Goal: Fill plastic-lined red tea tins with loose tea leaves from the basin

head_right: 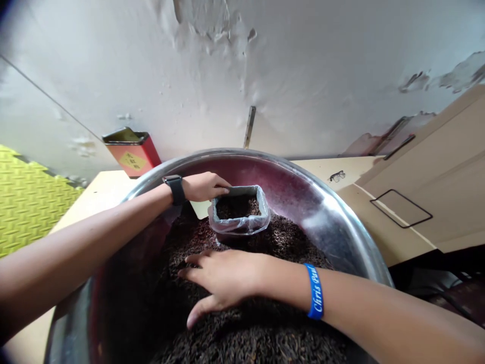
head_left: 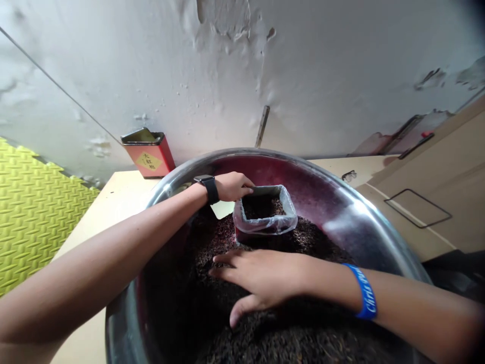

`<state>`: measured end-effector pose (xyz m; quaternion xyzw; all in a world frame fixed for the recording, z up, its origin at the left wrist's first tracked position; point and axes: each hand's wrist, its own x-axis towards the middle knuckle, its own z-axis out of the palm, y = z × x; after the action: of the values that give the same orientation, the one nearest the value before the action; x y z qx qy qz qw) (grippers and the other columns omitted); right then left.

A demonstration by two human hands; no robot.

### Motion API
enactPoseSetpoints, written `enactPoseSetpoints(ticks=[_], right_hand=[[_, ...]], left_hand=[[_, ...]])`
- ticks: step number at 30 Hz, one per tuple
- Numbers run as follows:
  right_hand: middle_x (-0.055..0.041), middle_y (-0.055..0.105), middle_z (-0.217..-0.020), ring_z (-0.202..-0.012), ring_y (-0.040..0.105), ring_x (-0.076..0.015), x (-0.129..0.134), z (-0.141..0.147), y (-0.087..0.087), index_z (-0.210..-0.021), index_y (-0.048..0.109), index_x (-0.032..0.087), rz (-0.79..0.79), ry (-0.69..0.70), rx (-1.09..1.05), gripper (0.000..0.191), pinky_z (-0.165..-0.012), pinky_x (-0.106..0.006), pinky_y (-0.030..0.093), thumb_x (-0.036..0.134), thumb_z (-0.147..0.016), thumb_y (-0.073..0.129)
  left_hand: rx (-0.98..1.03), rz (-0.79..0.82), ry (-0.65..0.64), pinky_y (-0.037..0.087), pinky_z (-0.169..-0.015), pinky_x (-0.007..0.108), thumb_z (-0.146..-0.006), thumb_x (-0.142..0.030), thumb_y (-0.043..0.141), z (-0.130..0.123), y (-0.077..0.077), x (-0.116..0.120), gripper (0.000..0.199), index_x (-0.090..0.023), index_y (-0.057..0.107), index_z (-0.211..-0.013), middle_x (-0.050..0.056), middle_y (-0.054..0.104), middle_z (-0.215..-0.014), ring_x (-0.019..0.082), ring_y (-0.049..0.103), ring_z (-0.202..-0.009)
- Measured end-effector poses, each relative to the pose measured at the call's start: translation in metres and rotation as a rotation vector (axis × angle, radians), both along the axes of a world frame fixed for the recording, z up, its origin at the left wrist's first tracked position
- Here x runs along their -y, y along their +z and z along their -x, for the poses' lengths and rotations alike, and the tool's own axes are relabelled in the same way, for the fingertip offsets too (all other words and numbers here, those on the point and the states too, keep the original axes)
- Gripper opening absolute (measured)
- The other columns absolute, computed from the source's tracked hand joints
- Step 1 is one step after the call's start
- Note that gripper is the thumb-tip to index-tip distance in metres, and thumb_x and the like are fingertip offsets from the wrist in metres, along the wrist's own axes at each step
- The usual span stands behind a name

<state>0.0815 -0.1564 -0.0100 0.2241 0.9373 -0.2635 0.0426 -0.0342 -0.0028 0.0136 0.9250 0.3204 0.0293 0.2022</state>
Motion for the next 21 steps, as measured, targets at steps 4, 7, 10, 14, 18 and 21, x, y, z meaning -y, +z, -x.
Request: enactPoseSetpoints(ticks=[4, 7, 10, 14, 18, 21], right_hand=[[-0.0095, 0.005, -0.148, -0.133, 0.007, -0.0304, 0.004, 0.007, -0.024, -0.142, 0.009, 0.025, 0.235, 0.016, -0.026, 0.097, -0.105, -0.044, 0.02, 0.064, -0.066, 0.056], [-0.0091, 0.002, -0.148, -0.134, 0.002, -0.0285, 0.011, 0.014, -0.033, -0.142, 0.008, 0.024, 0.3, 0.057, -0.062, 0.1, -0.107, -0.041, 0.014, 0.062, -0.064, 0.059], [-0.0136, 0.015, -0.146, -0.133, 0.013, -0.0253, 0.017, 0.018, -0.043, -0.14, 0.019, 0.016, 0.346, 0.138, -0.083, 0.092, -0.107, -0.034, 0.016, 0.056, -0.067, 0.059], [-0.0167, 0.036, -0.136, -0.125, 0.032, -0.0263, 0.017, 0.023, -0.051, -0.133, 0.035, 0.011, 0.315, 0.16, -0.122, 0.083, -0.103, -0.032, 0.024, 0.053, -0.066, 0.061], [-0.0174, 0.047, -0.126, -0.117, 0.042, -0.0259, 0.014, 0.028, -0.048, -0.127, 0.041, 0.009, 0.27, 0.269, -0.075, 0.076, -0.099, -0.031, 0.03, 0.047, -0.066, 0.063], [-0.0178, 0.051, -0.122, -0.115, 0.046, -0.0259, 0.01, 0.031, -0.041, -0.125, 0.043, 0.006, 0.262, 0.364, 0.012, 0.073, -0.098, -0.031, 0.031, 0.042, -0.065, 0.065]], left_hand=[[0.008, -0.002, -0.02, 0.037, -0.06, 0.019, -0.084, -0.032, 0.04, 0.001, -0.001, -0.001, 0.032, -0.019, 0.062, -0.103, 0.002, 0.066, -0.08, 0.009, 0.055, -0.061], [0.015, -0.006, -0.026, 0.037, -0.06, 0.02, -0.084, -0.032, 0.041, 0.002, -0.001, -0.002, 0.031, -0.019, 0.063, -0.102, 0.002, 0.066, -0.081, 0.009, 0.055, -0.061], [0.014, -0.002, -0.013, 0.038, -0.061, 0.02, -0.084, -0.032, 0.041, 0.002, -0.002, -0.002, 0.033, -0.019, 0.062, -0.104, 0.002, 0.067, -0.082, 0.009, 0.055, -0.062], [0.004, 0.01, -0.006, 0.038, -0.062, 0.02, -0.083, -0.033, 0.041, 0.002, -0.003, -0.004, 0.034, -0.019, 0.061, -0.107, 0.002, 0.067, -0.082, 0.009, 0.055, -0.062], [0.027, -0.004, -0.033, 0.037, -0.06, 0.02, -0.083, -0.032, 0.041, 0.002, -0.005, -0.006, 0.033, -0.019, 0.061, -0.106, 0.002, 0.067, -0.08, 0.009, 0.055, -0.061], [0.03, -0.011, -0.026, 0.037, -0.06, 0.02, -0.083, -0.032, 0.041, 0.002, -0.006, -0.007, 0.033, -0.019, 0.061, -0.106, 0.002, 0.067, -0.082, 0.009, 0.056, -0.062]])
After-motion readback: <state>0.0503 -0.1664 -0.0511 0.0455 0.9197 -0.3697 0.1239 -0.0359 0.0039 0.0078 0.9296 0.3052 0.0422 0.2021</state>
